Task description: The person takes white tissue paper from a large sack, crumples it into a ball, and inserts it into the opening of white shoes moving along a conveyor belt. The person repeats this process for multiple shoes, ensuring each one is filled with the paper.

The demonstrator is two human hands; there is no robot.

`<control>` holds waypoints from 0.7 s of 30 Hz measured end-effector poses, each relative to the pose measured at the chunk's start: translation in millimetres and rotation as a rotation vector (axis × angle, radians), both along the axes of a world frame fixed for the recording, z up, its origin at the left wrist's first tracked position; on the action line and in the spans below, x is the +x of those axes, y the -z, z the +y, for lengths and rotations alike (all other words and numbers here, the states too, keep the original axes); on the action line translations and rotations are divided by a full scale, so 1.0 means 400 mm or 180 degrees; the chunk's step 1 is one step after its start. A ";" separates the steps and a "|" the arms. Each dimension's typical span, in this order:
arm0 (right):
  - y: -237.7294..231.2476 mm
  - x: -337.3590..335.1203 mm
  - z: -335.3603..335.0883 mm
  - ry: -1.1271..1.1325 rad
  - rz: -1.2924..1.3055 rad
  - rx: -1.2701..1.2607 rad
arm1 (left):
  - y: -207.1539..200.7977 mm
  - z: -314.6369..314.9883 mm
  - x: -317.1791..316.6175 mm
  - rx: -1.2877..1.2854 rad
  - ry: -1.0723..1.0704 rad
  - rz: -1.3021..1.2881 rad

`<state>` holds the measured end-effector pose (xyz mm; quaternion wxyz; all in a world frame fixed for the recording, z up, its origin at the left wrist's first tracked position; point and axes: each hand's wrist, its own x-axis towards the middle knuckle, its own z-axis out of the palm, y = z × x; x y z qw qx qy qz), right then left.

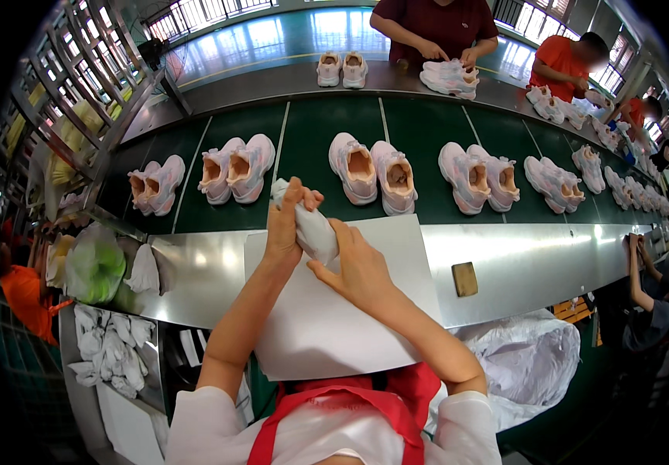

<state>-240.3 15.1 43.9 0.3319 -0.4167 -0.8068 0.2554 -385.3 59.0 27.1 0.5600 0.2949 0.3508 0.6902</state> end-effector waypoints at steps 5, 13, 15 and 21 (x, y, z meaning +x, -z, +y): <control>0.023 0.057 0.085 0.0617 -0.0711 0.0271 | 0.084 0.196 0.005 0.0211 0.0693 -0.0171; 0.027 0.141 0.312 0.0855 -0.1776 0.0427 | 0.248 0.503 -0.006 0.0411 0.0519 0.4255; 0.052 0.116 0.348 0.0621 -0.1714 0.0862 | 0.241 0.500 -0.037 0.0440 0.0505 0.4792; 0.086 -0.023 0.408 0.0138 -0.1835 0.0672 | 0.176 0.434 -0.110 0.0898 0.0986 0.5498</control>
